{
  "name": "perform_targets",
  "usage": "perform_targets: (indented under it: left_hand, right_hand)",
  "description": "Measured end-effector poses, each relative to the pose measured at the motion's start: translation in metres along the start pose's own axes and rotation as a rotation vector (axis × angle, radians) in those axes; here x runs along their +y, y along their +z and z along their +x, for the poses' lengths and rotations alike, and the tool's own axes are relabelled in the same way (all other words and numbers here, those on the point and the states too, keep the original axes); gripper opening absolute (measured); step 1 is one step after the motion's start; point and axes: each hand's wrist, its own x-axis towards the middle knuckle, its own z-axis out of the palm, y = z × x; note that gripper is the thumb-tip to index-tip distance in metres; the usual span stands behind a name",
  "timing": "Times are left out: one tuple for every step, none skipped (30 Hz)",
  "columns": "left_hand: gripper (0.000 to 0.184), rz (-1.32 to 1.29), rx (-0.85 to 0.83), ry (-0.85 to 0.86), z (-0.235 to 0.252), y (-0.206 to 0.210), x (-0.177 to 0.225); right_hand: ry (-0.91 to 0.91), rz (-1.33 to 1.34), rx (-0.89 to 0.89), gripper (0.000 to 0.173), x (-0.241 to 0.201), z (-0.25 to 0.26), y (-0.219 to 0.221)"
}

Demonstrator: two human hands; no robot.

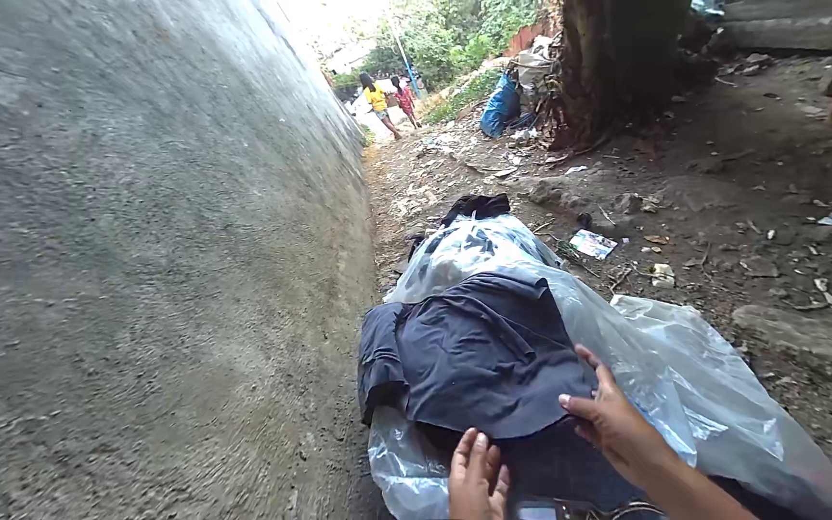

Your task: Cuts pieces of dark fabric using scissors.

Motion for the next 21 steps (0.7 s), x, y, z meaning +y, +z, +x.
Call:
perform_targets:
  left_hand:
    - [0.045, -0.084, 0.033, -0.069, 0.005, -0.002, 0.013]
    - [0.044, -0.159, 0.06, -0.101, 0.011, -0.004, 0.027]
    - [0.042, -0.238, 0.071, -0.098, 0.019, -0.003, 0.043]
    - [0.044, -0.337, 0.059, -0.071, 0.027, -0.001, 0.061]
    - [0.049, -0.443, 0.04, -0.036, 0.034, 0.001, 0.082]
    - [0.056, -0.524, 0.026, -0.001, 0.041, 0.003, 0.104]
    - [0.058, -0.587, 0.027, 0.021, 0.05, 0.004, 0.125]
    - [0.056, -0.656, 0.048, 0.026, 0.061, 0.005, 0.144]
    - [0.049, -0.704, 0.09, 0.013, 0.072, 0.004, 0.159]
    - [0.041, -0.728, 0.126, 0.008, 0.079, 0.002, 0.17]
    - [0.033, -0.697, 0.165, 0.032, 0.079, 0.001, 0.176]
    - [0.021, -0.592, 0.221, 0.107, 0.075, 0.004, 0.176]
    - [0.016, -0.466, 0.238, 0.253, 0.064, 0.007, 0.169]
    - [0.02, -0.328, 0.215, 0.472, 0.051, 0.008, 0.154]
    - [0.04, -0.162, 0.168, 0.729, 0.041, 0.004, 0.134]
    - [0.055, -0.021, 0.141, 0.918, 0.035, 0.0, 0.113]
    - [0.057, 0.01, 0.115, 0.953, 0.03, 0.001, 0.095]
    - [0.05, -0.068, 0.089, 0.845, 0.025, 0.007, 0.079]
    - [0.041, -0.203, 0.071, 0.638, 0.021, 0.014, 0.071]
    - [0.04, -0.347, 0.073, 0.412, 0.021, 0.021, 0.072]
    - [0.046, -0.459, 0.081, 0.237, 0.024, 0.024, 0.079]
  right_hand:
    - [-0.09, -0.016, -0.077, 0.077, -0.021, -0.004, 0.006]
    - [-0.176, -0.04, -0.143, 0.061, -0.045, -0.008, 0.015]
    - [-0.247, -0.067, -0.195, 0.043, -0.071, -0.013, 0.026]
    - [-0.31, -0.089, -0.237, 0.029, -0.099, -0.018, 0.038]
    - [-0.369, -0.096, -0.262, 0.023, -0.126, -0.024, 0.05]
    - [-0.417, -0.084, -0.282, 0.022, -0.152, -0.029, 0.062]
    - [-0.459, -0.053, -0.305, 0.023, -0.177, -0.034, 0.071]
    - [-0.502, -0.012, -0.313, 0.024, -0.199, -0.04, 0.078]
    - [-0.534, 0.028, -0.301, 0.024, -0.219, -0.046, 0.084]
    - [-0.556, 0.044, -0.295, 0.024, -0.236, -0.05, 0.089]
    - [-0.562, 0.05, -0.283, 0.023, -0.247, -0.054, 0.092]
    - [-0.558, 0.046, -0.273, 0.022, -0.255, -0.057, 0.095]
    - [-0.549, 0.038, -0.259, 0.021, -0.261, -0.059, 0.096]
    - [-0.539, 0.039, -0.252, 0.02, -0.266, -0.06, 0.095]
    - [-0.533, 0.043, -0.246, 0.02, -0.27, -0.061, 0.094]
    - [-0.534, 0.05, -0.245, 0.02, -0.273, -0.062, 0.091]
    - [-0.544, 0.056, -0.25, 0.021, -0.276, -0.064, 0.089]
    - [-0.562, 0.072, -0.265, 0.021, -0.279, -0.067, 0.087]
    - [-0.588, 0.095, -0.281, 0.021, -0.283, -0.069, 0.085]
    - [-0.613, 0.12, -0.298, 0.021, -0.286, -0.073, 0.084]
    - [-0.633, 0.139, -0.298, 0.022, -0.291, -0.077, 0.083]
